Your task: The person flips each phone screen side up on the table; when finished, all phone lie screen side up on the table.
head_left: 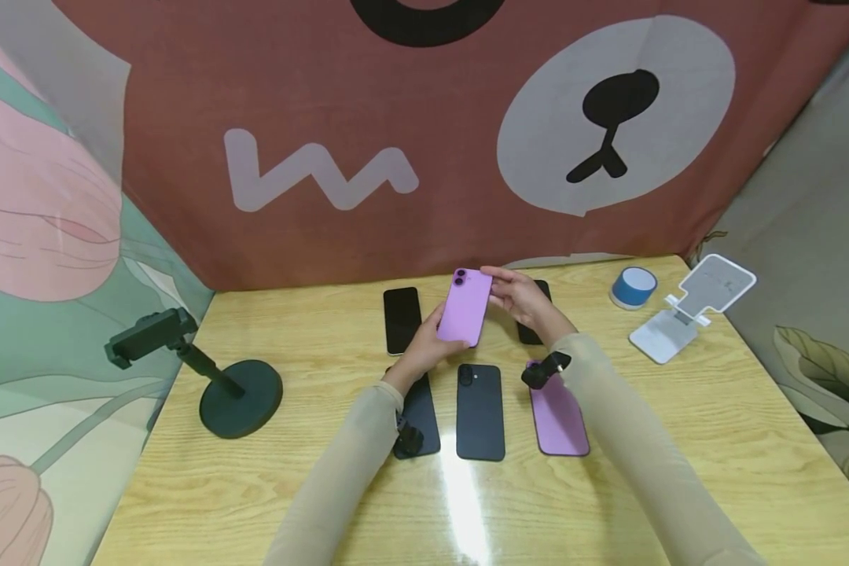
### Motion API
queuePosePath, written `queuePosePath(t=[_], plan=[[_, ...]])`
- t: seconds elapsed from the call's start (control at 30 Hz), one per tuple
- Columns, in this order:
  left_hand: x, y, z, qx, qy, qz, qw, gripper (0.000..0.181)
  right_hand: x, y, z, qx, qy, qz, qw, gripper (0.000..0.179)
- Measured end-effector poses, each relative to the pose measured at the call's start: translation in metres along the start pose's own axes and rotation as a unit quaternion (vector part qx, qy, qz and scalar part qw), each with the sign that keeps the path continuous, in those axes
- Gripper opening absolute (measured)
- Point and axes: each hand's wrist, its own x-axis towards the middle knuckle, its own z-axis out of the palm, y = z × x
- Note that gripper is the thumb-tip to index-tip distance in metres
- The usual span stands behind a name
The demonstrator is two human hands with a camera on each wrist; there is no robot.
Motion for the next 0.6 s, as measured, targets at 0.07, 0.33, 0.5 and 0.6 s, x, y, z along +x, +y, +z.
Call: queuePosePath(t=[0.07, 0.33, 0.5, 0.6], plan=[[0.000, 0.000, 0.001, 0.018, 0.007, -0.005, 0.9998, 0.093, -0.001, 0.000, 0.000, 0.003, -0.002, -0.004, 1.0000, 0.051], [0.002, -0.006, 0.009, 0.109, 0.040, 0.030, 0.9928, 0.108, -0.004, 0.001, 0.002, -0.012, -0.005, -0.008, 0.9999, 0.049], [0.001, -0.002, 0.014, 0.154, 0.048, 0.039, 0.9861, 0.118, -0.004, 0.001, 0.003, -0.025, 0.011, -0.005, 0.9996, 0.051], [0.000, 0.001, 0.015, 0.192, 0.054, 0.028, 0.9795, 0.117, -0.003, 0.001, 0.003, -0.027, 0.016, -0.004, 0.9995, 0.054]])
